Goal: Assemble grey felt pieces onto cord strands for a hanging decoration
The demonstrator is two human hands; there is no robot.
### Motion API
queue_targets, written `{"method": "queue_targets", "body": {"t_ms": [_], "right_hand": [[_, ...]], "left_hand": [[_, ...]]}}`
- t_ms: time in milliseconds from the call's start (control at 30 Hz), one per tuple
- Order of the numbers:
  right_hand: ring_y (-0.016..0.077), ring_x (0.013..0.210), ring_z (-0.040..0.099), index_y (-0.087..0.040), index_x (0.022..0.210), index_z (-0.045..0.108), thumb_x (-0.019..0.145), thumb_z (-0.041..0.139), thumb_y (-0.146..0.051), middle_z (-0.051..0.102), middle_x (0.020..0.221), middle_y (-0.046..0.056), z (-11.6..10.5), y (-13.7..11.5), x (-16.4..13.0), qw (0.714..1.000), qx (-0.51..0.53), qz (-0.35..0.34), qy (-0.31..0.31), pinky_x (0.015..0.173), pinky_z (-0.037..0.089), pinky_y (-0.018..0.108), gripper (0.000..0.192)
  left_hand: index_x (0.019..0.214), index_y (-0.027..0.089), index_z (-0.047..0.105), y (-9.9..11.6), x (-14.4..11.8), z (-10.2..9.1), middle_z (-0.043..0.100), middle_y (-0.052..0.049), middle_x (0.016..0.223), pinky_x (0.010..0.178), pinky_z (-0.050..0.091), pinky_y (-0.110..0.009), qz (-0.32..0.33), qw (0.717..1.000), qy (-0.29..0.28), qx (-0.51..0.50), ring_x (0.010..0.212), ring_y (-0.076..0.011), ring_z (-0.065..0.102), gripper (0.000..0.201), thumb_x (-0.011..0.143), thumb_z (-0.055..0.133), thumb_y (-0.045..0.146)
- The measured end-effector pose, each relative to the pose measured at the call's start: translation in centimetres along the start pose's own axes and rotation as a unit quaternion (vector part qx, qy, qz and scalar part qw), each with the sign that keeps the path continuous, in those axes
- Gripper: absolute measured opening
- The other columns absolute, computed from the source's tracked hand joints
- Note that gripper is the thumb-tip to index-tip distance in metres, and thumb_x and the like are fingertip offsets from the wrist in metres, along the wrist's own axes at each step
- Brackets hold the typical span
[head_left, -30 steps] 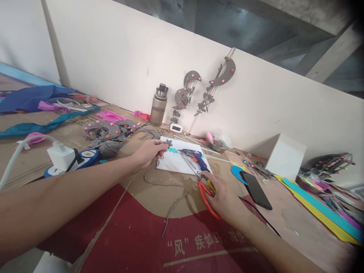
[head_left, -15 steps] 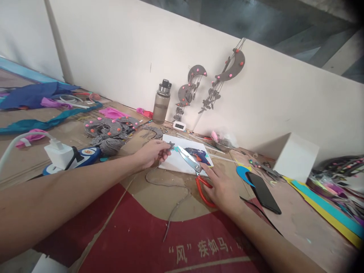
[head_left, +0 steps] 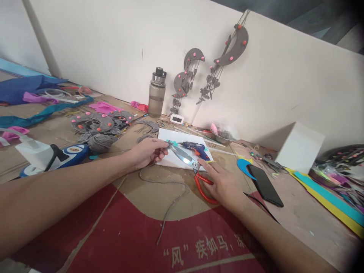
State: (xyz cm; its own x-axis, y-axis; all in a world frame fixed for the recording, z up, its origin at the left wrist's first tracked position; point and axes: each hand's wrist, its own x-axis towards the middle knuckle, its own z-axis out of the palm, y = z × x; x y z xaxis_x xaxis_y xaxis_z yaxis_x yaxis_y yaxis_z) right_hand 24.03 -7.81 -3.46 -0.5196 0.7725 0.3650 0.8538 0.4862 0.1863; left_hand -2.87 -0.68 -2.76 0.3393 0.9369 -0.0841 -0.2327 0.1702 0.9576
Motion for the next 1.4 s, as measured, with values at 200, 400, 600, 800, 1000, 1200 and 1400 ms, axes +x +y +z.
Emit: {"method": "queue_targets", "body": {"t_ms": [200, 400, 600, 800, 1000, 1200, 1400], "right_hand": [[0.0234, 0.102, 0.058, -0.021, 0.139, 0.04, 0.085, 0.052, -0.022, 0.062, 0.113, 0.009, -0.03, 0.12, -0.03, 1.0, -0.01, -0.005, -0.006, 0.08, 0.05, 0.034, 0.055], [0.023, 0.1, 0.059, -0.022, 0.139, 0.039, 0.083, 0.052, -0.018, 0.063, 0.111, 0.009, -0.03, 0.09, -0.06, 1.0, -0.018, -0.008, -0.002, 0.076, 0.049, 0.032, 0.058], [0.023, 0.096, 0.06, -0.022, 0.138, 0.04, 0.082, 0.053, -0.018, 0.064, 0.108, 0.009, -0.38, -0.08, 0.11, 0.999, -0.033, -0.013, -0.005, 0.072, 0.049, 0.031, 0.058], [0.0233, 0.092, 0.06, -0.02, 0.137, 0.043, 0.083, 0.053, -0.019, 0.065, 0.103, 0.009, -0.48, -0.06, 0.11, 0.999, -0.049, -0.024, 0.0, 0.07, 0.049, 0.032, 0.056], [0.0231, 0.091, 0.059, -0.018, 0.137, 0.043, 0.081, 0.053, -0.015, 0.065, 0.101, 0.009, -0.56, -0.06, 0.17, 0.998, -0.046, -0.035, 0.0, 0.07, 0.049, 0.032, 0.057], [0.023, 0.089, 0.06, -0.017, 0.137, 0.044, 0.082, 0.053, -0.016, 0.065, 0.099, 0.009, -0.55, 0.02, 0.14, 0.998, -0.048, -0.041, 0.004, 0.071, 0.049, 0.032, 0.055], [0.0231, 0.088, 0.061, -0.016, 0.136, 0.044, 0.081, 0.055, -0.014, 0.065, 0.099, 0.009, -0.5, 0.16, 0.03, 0.998, -0.046, -0.049, 0.006, 0.07, 0.05, 0.033, 0.057]], "left_hand": [[0.059, 0.011, 0.057, -0.01, -0.1, 0.01, 0.053, -0.002, 0.053, 0.039, 0.029, -0.018, -0.007, 1.0, -0.021, 0.004, 0.043, -0.0054, 0.041, 0.021, 0.076, 0.06, 0.023], [0.057, 0.012, 0.055, 0.3, -0.36, 0.29, 0.052, -0.002, 0.052, 0.037, 0.026, -0.018, -0.023, 1.0, -0.017, -0.002, 0.042, -0.0052, 0.04, 0.02, 0.075, 0.06, 0.02], [0.058, 0.012, 0.055, 0.37, -0.31, 0.44, 0.053, -0.002, 0.054, 0.035, 0.026, -0.017, -0.026, 1.0, -0.011, -0.012, 0.041, -0.0052, 0.04, 0.02, 0.076, 0.058, 0.019], [0.058, 0.011, 0.054, 0.21, -0.26, 0.37, 0.052, -0.003, 0.055, 0.035, 0.025, -0.017, -0.031, 0.999, -0.01, -0.017, 0.041, -0.0049, 0.04, 0.021, 0.078, 0.057, 0.019], [0.059, 0.011, 0.054, 0.18, -0.21, 0.24, 0.052, -0.002, 0.054, 0.034, 0.024, -0.016, -0.026, 0.999, -0.016, -0.02, 0.04, -0.0044, 0.04, 0.019, 0.076, 0.058, 0.018], [0.057, 0.011, 0.054, 0.36, -0.23, 0.39, 0.051, -0.002, 0.051, 0.033, 0.022, -0.016, -0.035, 0.999, -0.003, -0.011, 0.038, -0.0041, 0.038, 0.021, 0.075, 0.059, 0.018], [0.057, 0.011, 0.054, 0.26, -0.27, 0.23, 0.051, -0.002, 0.051, 0.033, 0.023, -0.016, -0.035, 0.999, -0.013, -0.007, 0.038, -0.0042, 0.039, 0.022, 0.077, 0.058, 0.019]]}}
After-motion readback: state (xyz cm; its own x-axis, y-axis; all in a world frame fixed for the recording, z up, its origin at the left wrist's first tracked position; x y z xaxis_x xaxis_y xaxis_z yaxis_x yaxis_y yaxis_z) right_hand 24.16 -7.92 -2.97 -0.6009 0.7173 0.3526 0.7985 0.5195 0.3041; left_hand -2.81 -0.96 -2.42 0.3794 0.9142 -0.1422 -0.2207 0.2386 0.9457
